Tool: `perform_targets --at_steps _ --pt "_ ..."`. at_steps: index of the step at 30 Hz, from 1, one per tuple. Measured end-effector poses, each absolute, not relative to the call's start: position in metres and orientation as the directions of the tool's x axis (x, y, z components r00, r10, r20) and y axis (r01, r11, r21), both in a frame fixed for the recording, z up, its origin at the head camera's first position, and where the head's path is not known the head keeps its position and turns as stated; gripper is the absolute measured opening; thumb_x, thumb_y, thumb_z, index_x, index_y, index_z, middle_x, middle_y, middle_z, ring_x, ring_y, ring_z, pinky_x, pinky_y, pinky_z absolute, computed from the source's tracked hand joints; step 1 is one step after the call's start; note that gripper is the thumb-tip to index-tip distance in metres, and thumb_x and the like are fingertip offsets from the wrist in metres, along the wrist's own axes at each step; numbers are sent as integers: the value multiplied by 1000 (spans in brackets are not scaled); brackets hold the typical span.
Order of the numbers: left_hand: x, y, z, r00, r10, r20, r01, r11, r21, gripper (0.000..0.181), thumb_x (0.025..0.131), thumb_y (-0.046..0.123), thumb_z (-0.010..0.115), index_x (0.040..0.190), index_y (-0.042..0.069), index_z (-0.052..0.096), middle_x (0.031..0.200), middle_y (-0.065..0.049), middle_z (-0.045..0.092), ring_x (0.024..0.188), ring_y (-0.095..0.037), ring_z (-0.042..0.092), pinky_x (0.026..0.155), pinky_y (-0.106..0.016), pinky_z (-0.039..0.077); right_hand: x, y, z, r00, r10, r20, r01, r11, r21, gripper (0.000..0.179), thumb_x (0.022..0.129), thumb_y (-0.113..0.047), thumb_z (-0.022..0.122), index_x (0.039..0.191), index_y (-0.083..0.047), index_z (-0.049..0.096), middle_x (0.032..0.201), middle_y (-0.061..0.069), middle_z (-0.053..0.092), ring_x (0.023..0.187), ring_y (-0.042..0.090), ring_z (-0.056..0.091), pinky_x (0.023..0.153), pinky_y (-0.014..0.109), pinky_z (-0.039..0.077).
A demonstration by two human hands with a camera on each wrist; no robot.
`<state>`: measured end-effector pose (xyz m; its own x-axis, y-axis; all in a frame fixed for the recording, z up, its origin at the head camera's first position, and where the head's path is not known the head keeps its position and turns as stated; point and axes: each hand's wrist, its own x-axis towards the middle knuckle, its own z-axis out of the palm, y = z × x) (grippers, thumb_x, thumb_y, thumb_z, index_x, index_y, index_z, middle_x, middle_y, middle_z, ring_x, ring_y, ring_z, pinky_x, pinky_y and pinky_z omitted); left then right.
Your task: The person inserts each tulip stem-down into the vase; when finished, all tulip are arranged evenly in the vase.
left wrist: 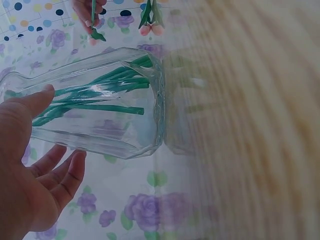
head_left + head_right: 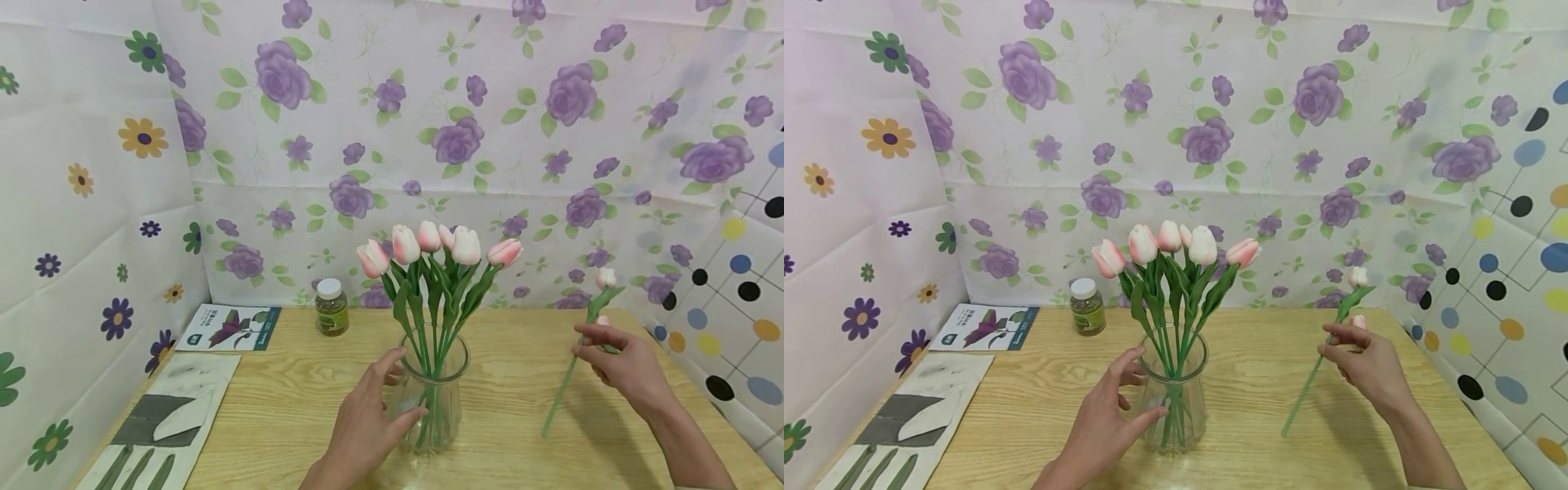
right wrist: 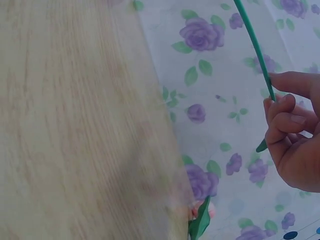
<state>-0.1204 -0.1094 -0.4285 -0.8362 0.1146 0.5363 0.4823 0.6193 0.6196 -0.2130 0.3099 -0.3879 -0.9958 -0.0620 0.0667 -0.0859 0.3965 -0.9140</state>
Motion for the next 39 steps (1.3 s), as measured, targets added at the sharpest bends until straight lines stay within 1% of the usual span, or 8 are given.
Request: perform_targets --at_steps 2,6,10,14,21,25,30,39 --pt "-120 -109 -428 -838 112 535 480 620 621 94 80 22 95 155 33 39 114 -3 69 99 -24 72 63 -20 52 -213 308 -386 -996 -55 76 -91 392 -915 35 102 -29 74 136 -22 70 92 -14 61 56 11 44 51 41 35" --pt "-121 -109 -428 -837 116 535 482 617 622 93 80 21 94 155 33 39 114 -3 69 99 -24 72 63 -20 52 -211 304 -380 -995 -34 92 -98 408 -908 38 101 -30 75 138 -21 69 92 -15 61 58 11 46 50 37 39" --pt "-122 -110 -428 -823 130 553 511 595 621 88 84 17 91 156 26 42 116 -4 69 98 -24 72 64 -19 52 -211 299 -374 -992 -32 123 -125 416 -901 46 101 -31 74 144 -17 65 91 -15 61 57 14 45 50 36 39" --pt "-122 -111 -427 -802 139 581 545 569 616 82 86 14 87 155 19 45 118 -4 69 97 -23 73 63 -19 52 -210 292 -369 -989 -24 147 -143 411 -900 49 101 -33 75 146 -17 64 89 -15 61 56 14 45 50 37 38" --pt "-122 -112 -427 -793 145 592 556 570 605 84 86 17 87 156 28 42 115 -5 70 96 -23 73 63 -19 52 -207 277 -356 -988 9 157 -144 359 -922 44 100 -32 76 141 -18 67 92 -15 62 59 11 48 51 36 40" --pt "-122 -112 -428 -797 146 586 553 565 612 84 86 17 88 156 29 42 115 -6 70 96 -25 73 63 -19 53 -205 270 -349 -987 29 158 -140 331 -933 45 99 -32 77 141 -18 67 91 -14 61 61 10 48 52 34 41" --pt "-123 -112 -428 -802 152 578 550 565 615 84 87 17 87 157 29 42 115 -6 70 96 -26 73 62 -19 53 -202 263 -343 -986 54 156 -139 245 -960 42 97 -30 80 136 -18 70 92 -13 63 60 9 49 51 32 43" --pt "-123 -112 -428 -805 154 574 548 565 617 86 87 17 88 159 26 41 116 -6 69 97 -26 73 63 -19 53 -201 249 -335 -980 92 176 -155 196 -968 41 94 -29 83 133 -19 72 97 -12 66 60 7 54 52 24 49"
